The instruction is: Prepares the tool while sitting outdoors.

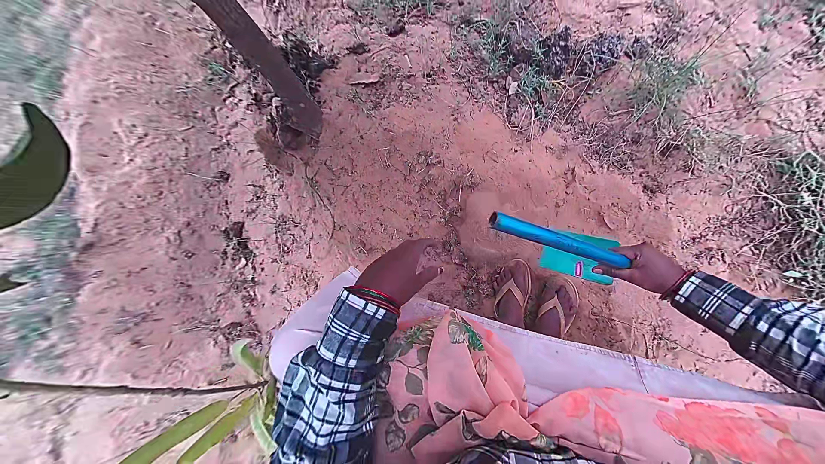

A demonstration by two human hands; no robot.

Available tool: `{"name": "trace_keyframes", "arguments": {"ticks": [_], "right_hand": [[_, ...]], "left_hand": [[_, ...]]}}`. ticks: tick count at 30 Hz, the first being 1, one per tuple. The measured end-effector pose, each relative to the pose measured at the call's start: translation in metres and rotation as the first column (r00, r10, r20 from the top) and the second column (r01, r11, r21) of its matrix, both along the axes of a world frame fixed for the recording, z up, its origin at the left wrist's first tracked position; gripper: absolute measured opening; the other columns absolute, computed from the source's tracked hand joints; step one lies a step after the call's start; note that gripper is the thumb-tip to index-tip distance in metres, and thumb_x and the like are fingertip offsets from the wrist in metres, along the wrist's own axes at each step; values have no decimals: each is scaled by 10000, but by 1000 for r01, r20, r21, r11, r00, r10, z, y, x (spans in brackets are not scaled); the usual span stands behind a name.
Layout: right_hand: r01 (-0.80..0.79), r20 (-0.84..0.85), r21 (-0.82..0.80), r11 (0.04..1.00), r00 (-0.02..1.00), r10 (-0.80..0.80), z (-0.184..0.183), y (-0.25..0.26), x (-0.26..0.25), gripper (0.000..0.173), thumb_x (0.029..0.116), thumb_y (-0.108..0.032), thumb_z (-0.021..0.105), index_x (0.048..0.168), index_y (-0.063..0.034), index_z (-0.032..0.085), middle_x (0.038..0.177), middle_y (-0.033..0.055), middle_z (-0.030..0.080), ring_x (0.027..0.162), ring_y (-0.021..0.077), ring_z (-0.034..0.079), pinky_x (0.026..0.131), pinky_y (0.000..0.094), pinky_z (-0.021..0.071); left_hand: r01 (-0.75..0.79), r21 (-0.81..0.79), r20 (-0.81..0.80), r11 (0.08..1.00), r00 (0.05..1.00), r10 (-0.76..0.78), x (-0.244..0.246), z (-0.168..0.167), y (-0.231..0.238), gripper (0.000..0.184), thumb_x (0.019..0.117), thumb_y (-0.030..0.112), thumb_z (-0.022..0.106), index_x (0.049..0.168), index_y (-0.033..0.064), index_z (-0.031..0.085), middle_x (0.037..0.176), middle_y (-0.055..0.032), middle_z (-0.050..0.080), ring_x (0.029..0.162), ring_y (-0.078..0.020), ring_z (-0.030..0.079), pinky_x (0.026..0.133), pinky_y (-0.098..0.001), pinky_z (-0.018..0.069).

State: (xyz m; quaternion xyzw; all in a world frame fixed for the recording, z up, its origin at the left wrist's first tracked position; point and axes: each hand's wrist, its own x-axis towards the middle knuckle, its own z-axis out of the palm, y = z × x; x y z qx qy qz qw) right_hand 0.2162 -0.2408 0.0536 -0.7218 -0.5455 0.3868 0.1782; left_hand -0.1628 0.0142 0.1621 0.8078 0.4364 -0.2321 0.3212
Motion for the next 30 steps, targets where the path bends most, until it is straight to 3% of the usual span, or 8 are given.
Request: {"name": "trace_keyframes", "arguments": {"ticks": [4,7,9,14,21,24,26,30], "right_hand": [[217,147,-251,943,972,-185,-9,-46,37,456,965,-359,736,1039,87,680,818,230,642,725,303,595,717,553,468],[340,228,-296,893,933,-279,-16,-99,61,463,972,-345,728,1028,111,668,827,266,640,738,348,605,727,597,457],[419,236,-323,848,904,-357,-14,-136,65,436,972,-320,724,1018,111,671,801,235,632,706,309,585,714,568,460],[525,179,-447,724,846,-503,-27,-180,50,317,981,-273,711,925,34,656,690,44,534,595,103,473,621,362,432],[396,88,-368,841,915,-393,-64,-92,34,396,970,-342,723,1009,49,679,767,93,594,664,148,517,689,405,458],[300,-68,-200,933,945,-319,-44,-43,7,313,949,-339,723,909,-34,664,673,-68,531,569,-15,462,580,230,418],[167,-172,-31,985,970,-170,-20,-15,-6,318,922,-359,734,858,-51,685,651,-108,558,571,-84,474,571,159,415],[35,-89,15,999,995,-34,1,1,2,403,903,-410,753,842,-17,690,654,-41,577,586,-32,481,579,223,415]], "left_hand": [[-10,17,46,1000,999,10,-10,4,-3,555,1019,377,659,1513,181,500,1472,-159,557,1279,-371,602,1051,-600,479],[45,6,106,999,993,-46,-15,4,-8,551,1013,385,667,1503,186,512,1436,-158,582,1246,-363,621,1027,-602,496],[76,19,130,997,988,-78,-14,2,-9,551,1010,393,668,1505,206,511,1434,-143,587,1241,-357,627,1023,-605,499],[160,24,175,987,971,-161,-12,-13,-9,579,998,385,683,1518,213,495,1436,-146,584,1216,-365,637,1006,-621,504],[159,-78,98,984,984,-151,-3,-14,-13,589,1013,389,662,1542,221,465,1477,-121,557,1268,-331,612,1053,-572,491],[114,-76,93,991,990,-107,-7,-9,-10,568,1014,375,666,1523,196,488,1466,-130,567,1279,-331,608,1062,-567,487],[92,-81,81,992,993,-85,-3,-5,-8,548,1024,367,653,1514,176,499,1467,-143,564,1276,-340,608,1061,-570,483],[76,-71,105,995,992,-68,-1,-5,-2,530,1028,340,653,1499,142,511,1446,-162,573,1265,-345,613,1061,-568,483]]}}
